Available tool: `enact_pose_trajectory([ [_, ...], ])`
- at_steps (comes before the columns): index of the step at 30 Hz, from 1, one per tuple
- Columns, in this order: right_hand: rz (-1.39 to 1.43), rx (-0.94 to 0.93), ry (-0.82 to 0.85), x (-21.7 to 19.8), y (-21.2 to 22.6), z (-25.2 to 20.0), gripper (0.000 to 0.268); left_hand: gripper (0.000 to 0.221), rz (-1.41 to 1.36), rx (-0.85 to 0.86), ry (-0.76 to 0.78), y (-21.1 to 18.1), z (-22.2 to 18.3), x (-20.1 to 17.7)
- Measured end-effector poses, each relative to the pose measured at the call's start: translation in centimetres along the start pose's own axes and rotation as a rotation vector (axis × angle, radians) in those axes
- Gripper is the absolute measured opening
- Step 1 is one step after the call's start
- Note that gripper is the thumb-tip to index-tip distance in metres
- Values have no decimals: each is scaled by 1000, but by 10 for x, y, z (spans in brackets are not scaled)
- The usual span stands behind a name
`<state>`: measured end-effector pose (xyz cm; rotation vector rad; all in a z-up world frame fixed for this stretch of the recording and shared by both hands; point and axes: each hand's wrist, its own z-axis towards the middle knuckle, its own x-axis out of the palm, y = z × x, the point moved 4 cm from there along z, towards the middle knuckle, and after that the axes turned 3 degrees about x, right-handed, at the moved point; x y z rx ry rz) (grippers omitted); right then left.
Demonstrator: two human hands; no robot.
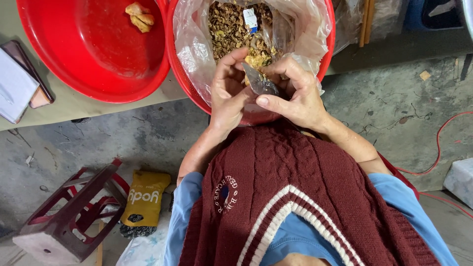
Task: Sorting and cleaning dried ginger roots by hand and with a small knife
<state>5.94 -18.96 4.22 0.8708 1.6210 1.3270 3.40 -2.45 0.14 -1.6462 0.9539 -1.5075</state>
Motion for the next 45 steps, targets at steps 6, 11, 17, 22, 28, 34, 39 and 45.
enact_pose_trajectory([
  [6,73,-44,14,3,1,0,48,62,-109,-86,15,-6,6,-2],
  [11,144,-22,30,3,-11,0,39,61,-159,-154,67,11,6,-16],
  [17,498,69,108,-9,-16,9,27,61,-381,-272,63,18,5,-26],
  [22,468,185,133,-7,-19,10,35,58,-415,-279,49,16,6,-22],
  [28,-21,5,30,-1,-2,3,61,50,-267,-161,62,6,9,-13],
  [34,-27,-17,14,-1,-3,2,52,46,-146,-113,65,2,7,-14],
  [39,468,32,187,-10,-18,7,40,43,-405,-196,98,18,13,-27],
  [45,640,259,223,-10,-4,4,59,37,-358,-138,118,7,13,-20],
])
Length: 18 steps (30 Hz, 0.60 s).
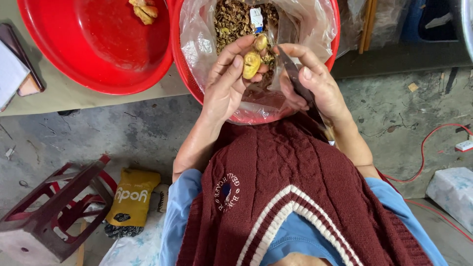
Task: Sorting and cleaning dried ginger roots by hand and with a small knife
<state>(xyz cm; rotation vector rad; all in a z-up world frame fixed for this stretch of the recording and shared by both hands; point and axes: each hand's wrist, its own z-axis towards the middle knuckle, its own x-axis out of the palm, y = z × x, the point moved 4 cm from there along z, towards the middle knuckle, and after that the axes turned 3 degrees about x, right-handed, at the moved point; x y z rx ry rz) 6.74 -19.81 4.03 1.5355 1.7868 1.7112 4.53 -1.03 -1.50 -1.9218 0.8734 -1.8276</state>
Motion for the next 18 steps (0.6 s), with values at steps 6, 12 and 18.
enact_pose_trajectory([
  [6,-7,23,-8,3,-1,-3,56,34,-54,-51,-4,-5,0,4],
  [12,-19,-15,-21,3,-3,-5,54,45,-167,-94,-48,11,-4,-14],
  [18,-79,-41,109,9,-11,-3,71,42,53,-42,-5,3,-5,-2],
])
